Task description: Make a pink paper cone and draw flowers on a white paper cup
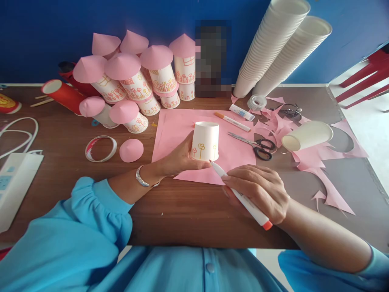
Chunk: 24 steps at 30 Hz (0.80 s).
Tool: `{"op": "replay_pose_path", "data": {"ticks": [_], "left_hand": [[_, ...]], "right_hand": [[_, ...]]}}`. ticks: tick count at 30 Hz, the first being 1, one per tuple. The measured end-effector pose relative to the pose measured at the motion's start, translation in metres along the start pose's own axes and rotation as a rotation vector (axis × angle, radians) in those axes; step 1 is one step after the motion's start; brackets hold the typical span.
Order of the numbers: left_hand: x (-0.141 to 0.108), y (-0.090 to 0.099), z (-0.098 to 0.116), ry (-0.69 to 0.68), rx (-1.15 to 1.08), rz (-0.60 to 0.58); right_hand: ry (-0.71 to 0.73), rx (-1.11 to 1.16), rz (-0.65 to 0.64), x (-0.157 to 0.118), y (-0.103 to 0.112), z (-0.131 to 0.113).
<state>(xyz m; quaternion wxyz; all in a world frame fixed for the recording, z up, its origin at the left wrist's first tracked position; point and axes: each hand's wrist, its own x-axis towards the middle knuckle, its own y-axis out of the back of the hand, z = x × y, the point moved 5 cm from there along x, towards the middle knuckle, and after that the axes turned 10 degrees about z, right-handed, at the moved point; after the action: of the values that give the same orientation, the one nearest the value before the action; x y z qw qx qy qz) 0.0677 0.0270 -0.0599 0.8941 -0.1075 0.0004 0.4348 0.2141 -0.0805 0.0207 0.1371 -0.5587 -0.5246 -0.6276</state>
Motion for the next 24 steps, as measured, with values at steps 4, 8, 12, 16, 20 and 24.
{"op": "replay_pose_path", "data": {"ticks": [4, 8, 12, 16, 20, 24], "left_hand": [[0.0003, 0.0005, -0.0022, 0.004, -0.005, -0.008], [0.0006, 0.0012, -0.0036, -0.001, -0.017, 0.003], [0.0004, 0.0008, -0.0041, 0.012, -0.003, 0.007], [0.0006, 0.0005, -0.0032, 0.006, -0.001, 0.002], [0.0006, 0.0010, -0.0031, 0.015, 0.010, 0.005], [0.0000, 0.0016, -0.0038, 0.021, 0.020, 0.023]], "right_hand": [[0.002, -0.016, 0.006, -0.0025, -0.0014, 0.0020], [0.006, -0.025, -0.002, -0.0031, -0.0021, 0.0033], [0.014, -0.013, -0.001, -0.0027, -0.0032, 0.0033], [0.004, -0.029, 0.008, -0.0031, -0.0037, 0.0048], [-0.001, -0.027, 0.003, -0.0040, -0.0042, 0.0054], [-0.017, -0.001, -0.002, -0.0034, -0.0040, 0.0051]]}}
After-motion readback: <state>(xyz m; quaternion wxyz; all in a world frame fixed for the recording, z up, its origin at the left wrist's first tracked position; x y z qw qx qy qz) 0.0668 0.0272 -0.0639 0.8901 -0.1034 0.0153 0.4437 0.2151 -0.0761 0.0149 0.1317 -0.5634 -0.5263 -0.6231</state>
